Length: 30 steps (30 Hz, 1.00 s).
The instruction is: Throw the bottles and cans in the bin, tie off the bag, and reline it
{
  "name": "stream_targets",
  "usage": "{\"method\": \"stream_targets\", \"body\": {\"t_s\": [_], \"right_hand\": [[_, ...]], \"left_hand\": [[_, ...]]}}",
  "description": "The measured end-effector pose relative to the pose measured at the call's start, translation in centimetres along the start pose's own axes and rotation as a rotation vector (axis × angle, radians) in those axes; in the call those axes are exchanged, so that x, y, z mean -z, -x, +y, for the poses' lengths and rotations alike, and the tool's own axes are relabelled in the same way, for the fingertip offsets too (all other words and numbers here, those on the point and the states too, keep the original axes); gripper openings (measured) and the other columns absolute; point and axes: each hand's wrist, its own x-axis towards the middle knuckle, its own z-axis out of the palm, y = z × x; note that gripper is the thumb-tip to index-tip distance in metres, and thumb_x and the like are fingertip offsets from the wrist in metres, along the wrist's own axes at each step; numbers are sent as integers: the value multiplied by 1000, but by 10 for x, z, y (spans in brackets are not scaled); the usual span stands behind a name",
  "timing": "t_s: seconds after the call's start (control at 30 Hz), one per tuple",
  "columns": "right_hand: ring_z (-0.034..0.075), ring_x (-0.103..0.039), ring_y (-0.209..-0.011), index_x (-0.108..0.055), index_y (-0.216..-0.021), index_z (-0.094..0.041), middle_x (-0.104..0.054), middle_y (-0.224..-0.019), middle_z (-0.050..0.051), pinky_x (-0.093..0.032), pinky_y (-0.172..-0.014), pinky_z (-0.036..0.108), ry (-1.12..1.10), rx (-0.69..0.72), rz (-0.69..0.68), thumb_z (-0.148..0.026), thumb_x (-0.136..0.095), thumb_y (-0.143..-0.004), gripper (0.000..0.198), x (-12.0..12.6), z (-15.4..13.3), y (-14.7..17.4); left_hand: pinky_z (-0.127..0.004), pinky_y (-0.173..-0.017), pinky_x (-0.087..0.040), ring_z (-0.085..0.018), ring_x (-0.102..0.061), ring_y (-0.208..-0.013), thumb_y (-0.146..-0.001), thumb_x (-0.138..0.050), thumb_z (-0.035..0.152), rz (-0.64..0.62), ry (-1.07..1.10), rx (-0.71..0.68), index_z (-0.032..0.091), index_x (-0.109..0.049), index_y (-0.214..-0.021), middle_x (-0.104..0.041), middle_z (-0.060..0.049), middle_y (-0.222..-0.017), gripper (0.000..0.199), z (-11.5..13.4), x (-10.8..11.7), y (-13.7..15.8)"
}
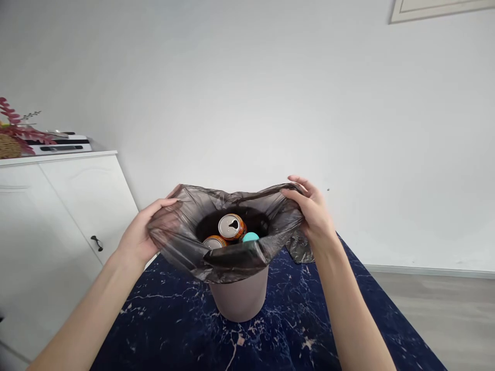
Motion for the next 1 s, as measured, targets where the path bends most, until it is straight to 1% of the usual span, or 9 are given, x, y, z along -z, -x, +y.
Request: {"method": "stream_targets", "body": {"t_s": [0.1,0.2,0.3,0.43,0.53,0.67,0.8,0.9,1.0], "right_hand": [[12,-64,-58,-69,-107,-26,-68,-77,-4,-53,-47,21,-50,-12,42,-24,-100,-57,58,12,-5,-7],[12,-63,-59,-70,-101,-26,-66,-78,-5,-55,-48,22,-57,15,55,-21,-98,-60,50,30,-3,-19],[12,-61,-60,-70,-96,-27,-65,-77,-4,-53,-48,24,-39,43,68,-19,-95,-63,42,47,0,-30],[14,-61,-67,-70,-94,-27,-65,-82,-3,-51,-52,26,62,80,3,-22,-94,-66,37,66,-2,-37],[14,-58,-69,-69,-92,-27,-62,-84,-2,-47,-55,27,128,126,-34,-25,-94,-67,36,78,-6,-39],[17,-53,-71,-69,-90,-30,-60,-88,0,-45,-59,33,134,160,-85,-29,-91,-67,32,90,-5,-40],[24,-60,-89,-68,-95,-36,-61,-96,2,-51,-73,38,34,191,-195,-41,-87,-66,36,98,9,-40],[26,-64,-103,-68,-101,-41,-65,-103,2,-56,-86,41,-67,267,-159,-61,-81,-72,37,104,27,-44],[28,-66,-110,-69,-101,-40,-71,-108,2,-57,-92,45,44,213,-146,-74,-68,-81,40,111,49,-54]], "left_hand": [[-17,-42,-49,-10,-61,-44,-79,-72,6,19,90,-45,18,-77,-113,-71,2,-68,36,7,-1,-5],[-22,-54,-58,-14,-71,-56,-80,-70,5,66,166,-74,18,-75,-106,-71,0,-71,30,12,4,-13],[-22,-59,-59,-14,-72,-59,-80,-70,5,106,198,-90,18,-73,-102,-72,1,-72,27,13,14,-21],[-21,-61,-60,-13,-72,-61,-79,-74,5,129,165,-127,21,-75,-106,-74,3,-73,31,8,29,-28],[-17,-61,-59,-10,-72,-63,-82,-76,4,147,182,-169,21,-77,-108,-76,4,-77,31,5,37,-26],[-15,-60,-57,-8,-69,-61,-85,-78,4,141,214,-182,19,-79,-110,-74,4,-74,29,2,45,-21],[-20,-62,-57,-12,-71,-66,-87,-84,19,79,145,-236,18,-80,-112,-76,2,-79,25,-5,62,-23],[-22,-68,-58,-14,-73,-73,-90,-83,34,47,99,-277,19,-80,-112,-78,0,-86,27,-17,81,-33],[-24,-79,-59,-17,-75,-90,-88,-84,35,33,4,-282,21,-80,-107,-82,-2,-101,24,-37,98,-40]]}}
